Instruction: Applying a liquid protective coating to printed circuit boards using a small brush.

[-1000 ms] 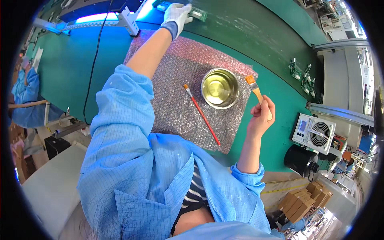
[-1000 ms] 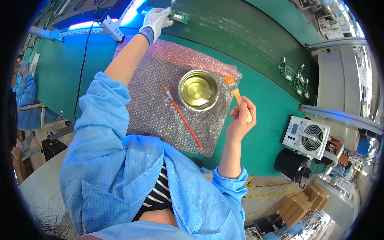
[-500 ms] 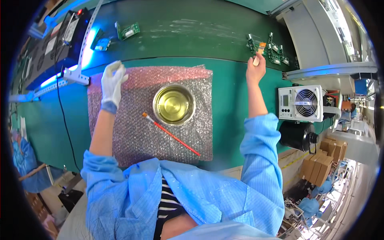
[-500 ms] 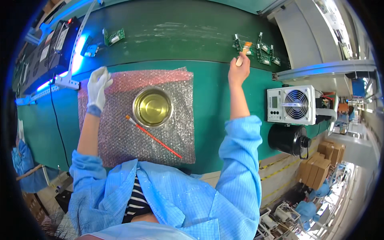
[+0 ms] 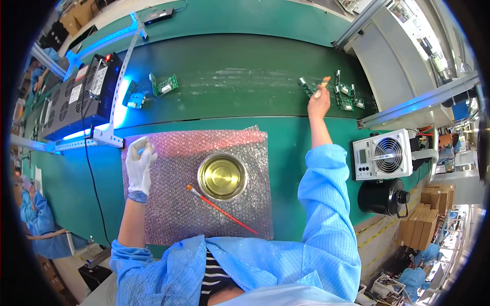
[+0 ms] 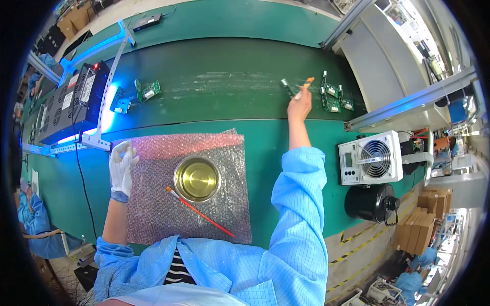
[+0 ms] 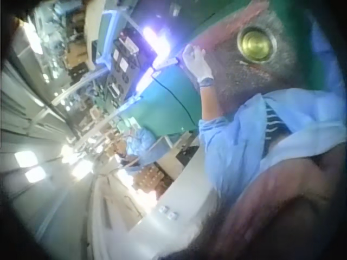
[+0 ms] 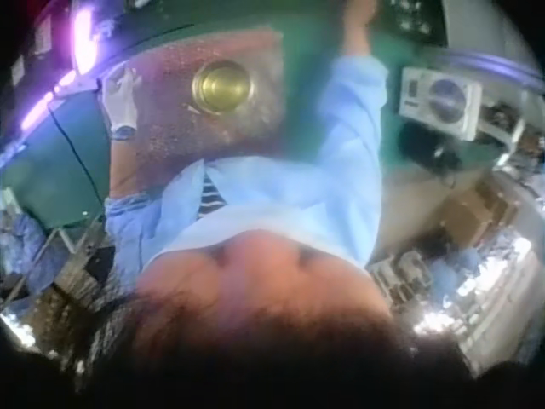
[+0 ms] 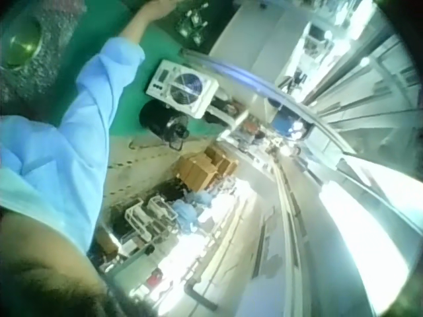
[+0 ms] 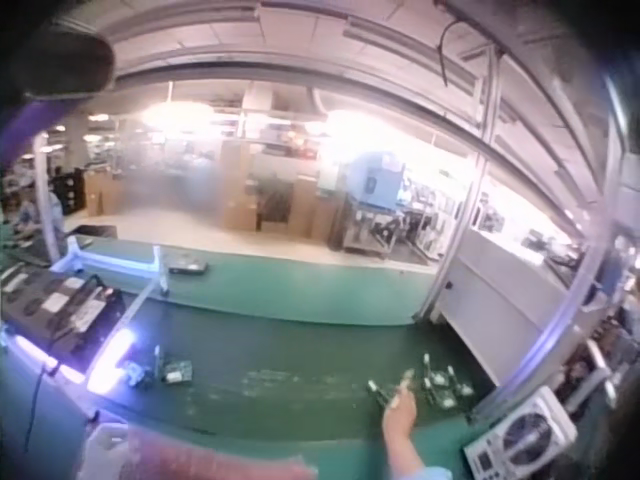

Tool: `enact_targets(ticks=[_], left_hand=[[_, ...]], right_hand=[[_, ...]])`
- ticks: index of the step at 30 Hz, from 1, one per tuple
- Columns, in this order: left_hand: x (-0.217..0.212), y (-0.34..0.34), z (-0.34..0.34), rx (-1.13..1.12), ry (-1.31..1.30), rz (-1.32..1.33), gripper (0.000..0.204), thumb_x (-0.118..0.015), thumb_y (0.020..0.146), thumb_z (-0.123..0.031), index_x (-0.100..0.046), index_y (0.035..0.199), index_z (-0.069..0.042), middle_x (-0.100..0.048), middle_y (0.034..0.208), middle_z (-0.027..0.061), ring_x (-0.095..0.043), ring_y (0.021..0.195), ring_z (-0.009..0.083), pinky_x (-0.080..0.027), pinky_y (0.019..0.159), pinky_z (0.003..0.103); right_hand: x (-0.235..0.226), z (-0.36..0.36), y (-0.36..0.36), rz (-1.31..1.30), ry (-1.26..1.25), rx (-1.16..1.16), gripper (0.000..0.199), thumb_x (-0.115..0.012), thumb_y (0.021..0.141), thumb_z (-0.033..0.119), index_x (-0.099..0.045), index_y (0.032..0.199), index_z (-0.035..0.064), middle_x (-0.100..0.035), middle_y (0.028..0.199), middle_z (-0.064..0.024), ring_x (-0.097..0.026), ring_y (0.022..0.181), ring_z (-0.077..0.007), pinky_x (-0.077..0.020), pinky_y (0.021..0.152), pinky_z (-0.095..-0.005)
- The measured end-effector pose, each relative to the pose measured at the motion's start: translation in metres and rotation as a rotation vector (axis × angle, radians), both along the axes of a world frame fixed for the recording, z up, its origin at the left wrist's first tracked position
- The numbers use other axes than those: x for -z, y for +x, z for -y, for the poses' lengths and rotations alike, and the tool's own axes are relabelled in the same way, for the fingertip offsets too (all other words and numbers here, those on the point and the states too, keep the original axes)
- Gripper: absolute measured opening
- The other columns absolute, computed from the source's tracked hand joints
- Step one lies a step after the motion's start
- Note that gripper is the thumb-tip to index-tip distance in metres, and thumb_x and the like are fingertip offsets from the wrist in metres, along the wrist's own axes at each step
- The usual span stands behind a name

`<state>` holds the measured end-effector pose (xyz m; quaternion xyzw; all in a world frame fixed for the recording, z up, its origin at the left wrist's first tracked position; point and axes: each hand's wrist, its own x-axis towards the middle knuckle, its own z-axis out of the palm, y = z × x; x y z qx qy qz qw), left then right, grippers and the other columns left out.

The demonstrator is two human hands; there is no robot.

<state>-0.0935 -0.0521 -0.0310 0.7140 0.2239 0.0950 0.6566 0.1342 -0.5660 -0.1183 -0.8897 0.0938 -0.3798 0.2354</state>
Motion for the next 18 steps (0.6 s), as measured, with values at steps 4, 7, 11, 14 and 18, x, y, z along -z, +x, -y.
enact_targets(ticks=[4,7,11,14,18], left_hand=[[-0.032,0.043,0.058,0.228,-0.022,0.048,0.038,-0.062,0.09,-0.02,-0.053,0.122,-0.001,-0.057,0.114,0.0079,-0.059,0.099,0.0167,-0.054,0.081,0.03],[-0.037,0.076,0.1,0.406,-0.234,-0.029,0.047,-0.066,0.089,-0.023,-0.051,0.125,0.003,-0.057,0.117,0.0115,-0.058,0.102,0.0189,-0.053,0.082,0.032],[-0.032,0.1,0.126,0.481,-0.599,-0.081,0.063,-0.067,0.088,-0.034,-0.041,0.133,0.002,-0.054,0.122,0.0114,-0.053,0.111,0.0209,-0.051,0.087,0.038],[-0.018,0.097,0.129,0.357,-0.795,0.106,0.045,-0.068,0.088,-0.029,-0.049,0.118,-0.002,-0.06,0.107,0.0068,-0.06,0.093,0.0192,-0.052,0.077,0.035],[0.005,0.064,0.102,0.133,-0.871,0.252,0.021,-0.065,0.09,-0.015,-0.057,0.107,-0.006,-0.062,0.098,0.0051,-0.062,0.085,0.015,-0.051,0.071,0.03]], right_hand=[[-0.02,-0.066,-0.007,0.056,0.056,-0.19,0.029,-0.062,0.075,0.0,-0.061,0.103,0.0066,-0.063,0.098,-0.0148,-0.062,0.093,-0.0341,-0.05,0.081,-0.0416],[-0.036,-0.132,-0.016,0.052,0.192,-0.336,0.03,-0.066,0.074,0.002,-0.062,0.104,0.007,-0.064,0.098,-0.0152,-0.063,0.092,-0.0341,-0.0507,0.081,-0.0409],[-0.086,-0.223,-0.062,0.048,0.403,-0.592,0.031,-0.065,0.073,-0.001,-0.062,0.103,0.0046,-0.064,0.099,-0.0178,-0.063,0.092,-0.0361,-0.0511,0.08,-0.042],[-0.115,-0.265,-0.11,0.05,0.429,-0.792,0.032,-0.063,0.073,-0.002,-0.061,0.104,0.0044,-0.063,0.099,-0.0182,-0.062,0.092,-0.038,-0.0509,0.08,-0.0421],[-0.116,-0.295,-0.152,0.007,0.426,-0.916,0.035,-0.064,0.072,-0.003,-0.06,0.106,0.0053,-0.062,0.097,-0.0174,-0.062,0.092,-0.0365,-0.0508,0.081,-0.0391]])
